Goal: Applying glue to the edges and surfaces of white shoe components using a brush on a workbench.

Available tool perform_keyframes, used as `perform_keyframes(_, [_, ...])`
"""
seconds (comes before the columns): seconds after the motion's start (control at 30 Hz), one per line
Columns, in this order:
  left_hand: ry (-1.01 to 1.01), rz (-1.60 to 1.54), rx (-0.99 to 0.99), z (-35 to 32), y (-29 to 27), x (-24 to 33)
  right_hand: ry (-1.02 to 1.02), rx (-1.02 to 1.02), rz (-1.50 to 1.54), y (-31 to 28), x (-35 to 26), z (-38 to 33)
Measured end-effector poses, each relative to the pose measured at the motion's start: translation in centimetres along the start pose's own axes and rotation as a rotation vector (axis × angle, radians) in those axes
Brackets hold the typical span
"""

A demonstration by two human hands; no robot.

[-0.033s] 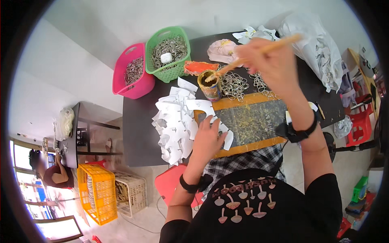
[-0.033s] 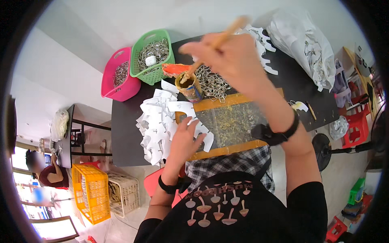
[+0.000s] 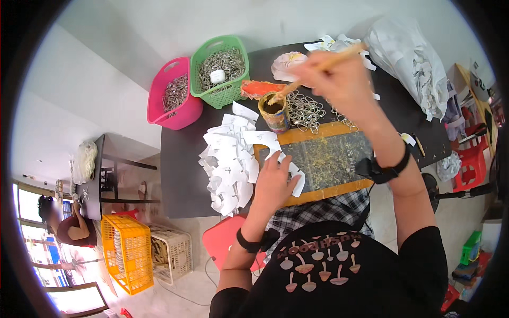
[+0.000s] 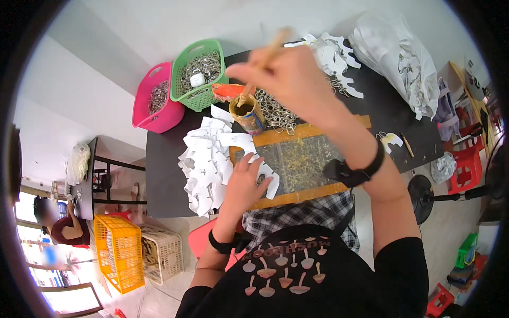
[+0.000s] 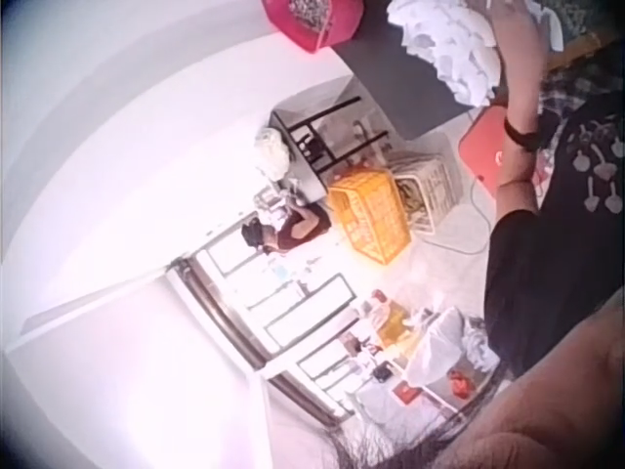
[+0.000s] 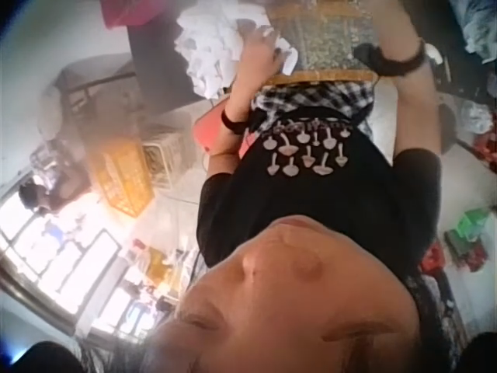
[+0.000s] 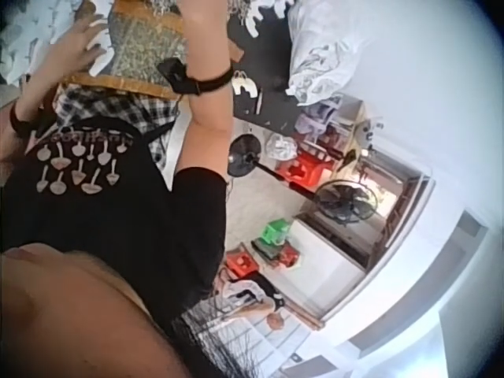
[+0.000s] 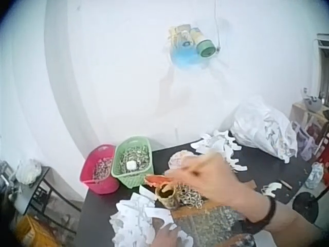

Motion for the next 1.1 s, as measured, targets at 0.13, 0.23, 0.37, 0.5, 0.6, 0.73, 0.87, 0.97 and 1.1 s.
perform_keyframes(0.13, [0.007, 0.098, -0.078, -0.2, 1.6, 1.3, -0.012, -0.209, -0.247, 6.2, 4.6, 3.0])
perform_keyframes(0.23, [0.018, 0.132, -0.086, -0.7, 2.4, 1.9, 0.035, -0.282, -0.273, 8.6, 7.8, 2.9])
perform_keyframes(0.37, [0.024, 0.146, -0.095, -1.2, 3.2, 1.3, 0.091, -0.125, -0.196, 6.1, 7.6, 3.1])
perform_keyframes(0.5, [0.084, 0.145, -0.038, -1.6, 3.4, 1.0, 0.108, 0.213, 0.243, -0.3, 4.8, 1.5])
perform_keyframes(0.6, [0.055, -0.071, 0.003, -1.7, 3.1, 0.8, 0.164, 0.326, 0.367, -3.3, 5.9, -0.7])
perform_keyframes(0.73, [0.219, -0.074, -0.003, -2.6, 2.2, 3.3, 0.213, 0.299, 0.434, -5.8, 9.2, -4.2])
perform_keyframes(0.87, [0.293, -0.008, -0.101, -2.7, 2.4, 4.4, 0.117, 0.630, 0.406, -6.9, 8.7, -7.3])
perform_keyframes(0.97, [0.254, -0.095, -0.072, -2.2, 2.2, 3.6, -0.055, 0.678, 0.682, -7.1, 9.7, -10.2])
perform_keyframes(1.1, [0.100, -0.018, 0.074, -0.9, 2.1, 0.7, -0.240, 0.549, 1.240, -6.0, 10.8, -12.9])
Point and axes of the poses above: each hand's wrist, its own z-axis towards the middle knuckle, its own y-axis out of the palm, x = y × z, the point moved 6 cm from there along z, towards the middle knuckle, and after that the axes turned 11 degrees about -x, right-handed, at the moved point
